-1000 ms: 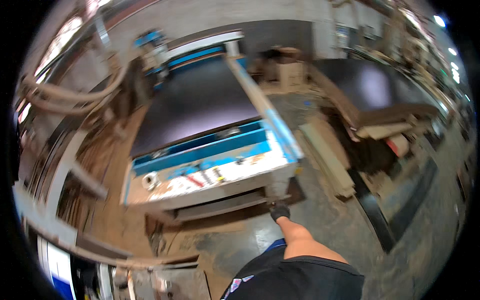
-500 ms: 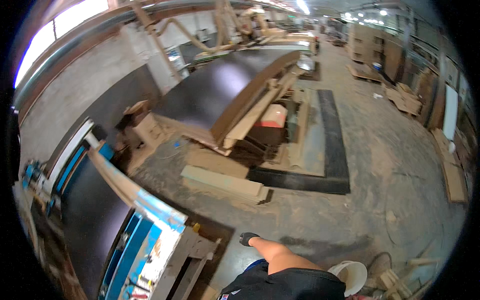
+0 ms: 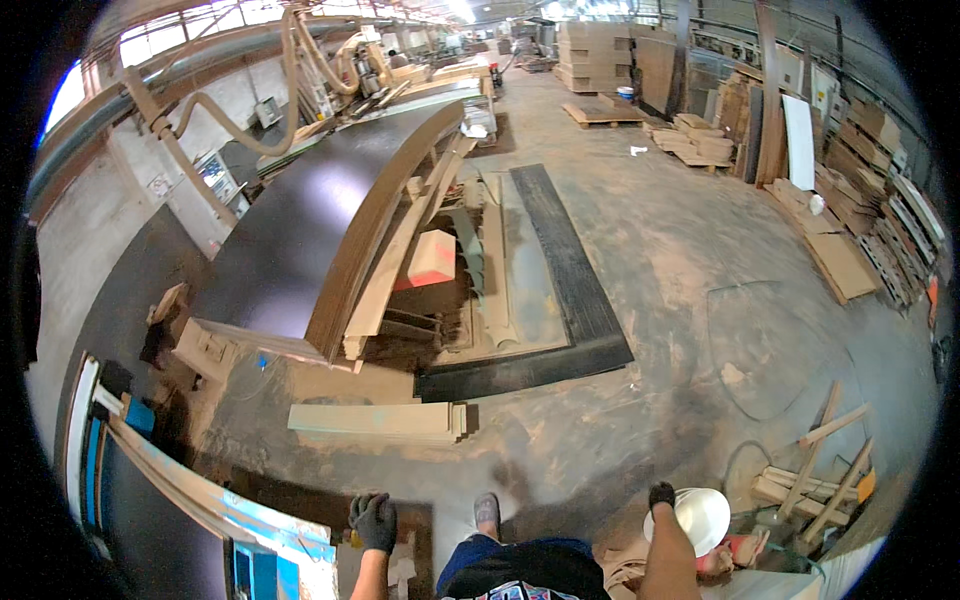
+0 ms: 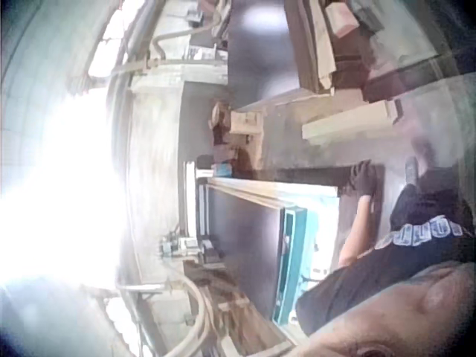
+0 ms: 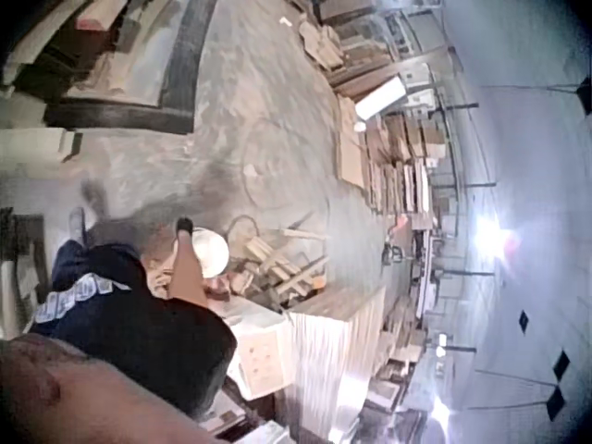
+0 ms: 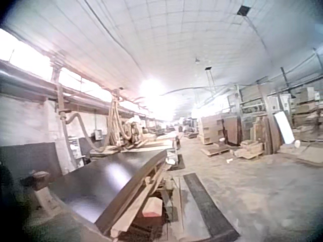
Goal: The person handles a large black panel on a CNC woodworking machine, slides it into position, walks to a computer console to operate a keyboard and mouse, and then returns to the machine to check the panel's alignment.
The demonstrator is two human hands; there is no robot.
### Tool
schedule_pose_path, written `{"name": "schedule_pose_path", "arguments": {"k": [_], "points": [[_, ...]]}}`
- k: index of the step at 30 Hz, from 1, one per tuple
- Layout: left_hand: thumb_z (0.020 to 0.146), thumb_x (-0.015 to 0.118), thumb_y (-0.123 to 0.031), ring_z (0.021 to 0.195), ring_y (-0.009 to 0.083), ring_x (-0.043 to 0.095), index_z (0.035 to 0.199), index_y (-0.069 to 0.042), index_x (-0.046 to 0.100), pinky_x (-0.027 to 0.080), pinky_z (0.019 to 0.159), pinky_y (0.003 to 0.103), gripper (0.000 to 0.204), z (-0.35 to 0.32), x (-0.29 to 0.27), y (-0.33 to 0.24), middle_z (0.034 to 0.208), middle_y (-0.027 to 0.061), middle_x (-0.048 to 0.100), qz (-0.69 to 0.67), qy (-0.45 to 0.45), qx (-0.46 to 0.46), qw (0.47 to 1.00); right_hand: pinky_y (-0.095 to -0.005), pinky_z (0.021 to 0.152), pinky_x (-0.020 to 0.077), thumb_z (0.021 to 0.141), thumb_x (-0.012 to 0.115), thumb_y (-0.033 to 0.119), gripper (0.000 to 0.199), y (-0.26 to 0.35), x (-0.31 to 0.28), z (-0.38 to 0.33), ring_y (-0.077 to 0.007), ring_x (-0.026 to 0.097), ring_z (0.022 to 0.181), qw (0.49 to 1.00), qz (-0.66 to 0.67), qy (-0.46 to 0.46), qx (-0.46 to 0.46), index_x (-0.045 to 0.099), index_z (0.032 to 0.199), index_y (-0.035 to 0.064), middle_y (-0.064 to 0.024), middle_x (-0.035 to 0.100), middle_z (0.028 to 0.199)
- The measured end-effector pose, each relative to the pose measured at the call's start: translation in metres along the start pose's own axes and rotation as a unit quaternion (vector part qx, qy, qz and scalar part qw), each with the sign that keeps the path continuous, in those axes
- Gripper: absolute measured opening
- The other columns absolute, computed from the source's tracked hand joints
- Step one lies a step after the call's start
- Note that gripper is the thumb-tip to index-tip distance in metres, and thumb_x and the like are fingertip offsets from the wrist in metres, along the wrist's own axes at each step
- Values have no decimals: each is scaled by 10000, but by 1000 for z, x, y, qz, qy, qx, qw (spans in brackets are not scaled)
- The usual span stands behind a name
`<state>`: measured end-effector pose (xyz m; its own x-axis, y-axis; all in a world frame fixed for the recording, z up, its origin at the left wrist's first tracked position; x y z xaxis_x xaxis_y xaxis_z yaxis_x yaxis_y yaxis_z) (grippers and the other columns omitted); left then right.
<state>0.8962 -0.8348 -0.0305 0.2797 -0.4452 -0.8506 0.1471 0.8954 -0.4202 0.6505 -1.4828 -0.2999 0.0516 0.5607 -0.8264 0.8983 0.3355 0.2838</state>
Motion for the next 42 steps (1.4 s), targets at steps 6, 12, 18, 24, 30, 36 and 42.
{"name": "schedule_pose_path", "arguments": {"k": [6, 12, 18, 24, 30, 36, 42], "points": [[889, 583, -320, 1197, 347, 521, 1123, -90, 665, 371, 1026, 458, 338, 22, 158, 79, 1214, 166, 618, -68, 324, -156, 931, -405, 941, 460, 911, 453, 277, 333, -117, 37, -133, -313, 585, 1117, 973, -2, 113, 202, 660, 1106, 103, -161, 629, 1151], [922, 448, -364, 1139, 352, 568, 1138, -120, 637, 457, 961, 422, 376, -56, 235, 180, 1206, 165, 614, 187, 628, 207, 726, -410, 984, 432, 940, 402, 322, 396, -41, 109, -218, -321, 552, 1169, 959, -24, 258, 112, 619, 1178, 92, -174, 590, 1234], [899, 455, -301, 921, 339, 645, 957, -104, 647, 508, 783, 445, 281, 40, 303, 158, 971, 149, 674, 208, 672, 249, 666, -401, 993, 429, 934, 449, 359, 439, 37, 49, -208, -320, 549, 1177, 982, 54, 142, 108, 592, 1231, 70, -178, 587, 1264], [911, 436, -322, 762, 327, 641, 789, -19, 644, 480, 711, 423, 387, 189, 376, 16, 801, 175, 673, 57, 521, 345, 778, -332, 833, 516, 817, 684, 314, 473, 76, -64, -211, -245, 665, 943, 958, 188, 6, 217, 628, 1180, 15, -150, 688, 1066], [870, 643, -279, 861, 278, 680, 953, 0, 694, 520, 756, 370, 295, 216, 356, -236, 876, 168, 701, -102, 626, 290, 717, -364, 791, 518, 806, 708, 301, 293, 147, -113, -177, -267, 668, 841, 945, 326, 31, 12, 681, 919, 32, -157, 678, 820], [881, 621, -282, 930, 283, 664, 1031, -92, 698, 519, 865, 364, 254, 109, 288, -434, 1039, 114, 695, 50, 759, 396, 513, -395, 838, 500, 805, 660, 340, 291, 210, -158, -127, -309, 657, 904, 927, 261, 245, -116, 719, 959, 100, -162, 694, 932], [857, 630, -284, 892, 327, 665, 994, -98, 707, 520, 795, 402, 244, 71, 275, -501, 979, 156, 694, 56, 784, 430, 444, -375, 809, 500, 794, 658, 297, 275, 216, -186, -89, -308, 657, 876, 909, 239, 310, -146, 716, 966, 90, -165, 693, 938]]}}
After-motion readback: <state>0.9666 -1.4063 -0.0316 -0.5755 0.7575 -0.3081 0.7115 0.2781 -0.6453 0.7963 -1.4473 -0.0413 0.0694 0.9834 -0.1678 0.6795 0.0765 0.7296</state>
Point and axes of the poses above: each hand's wrist, its own z-axis towards the middle knuckle, its own x-axis out of the palm, y = z × x, the point moved 8 cm from there along z, towards the middle knuckle
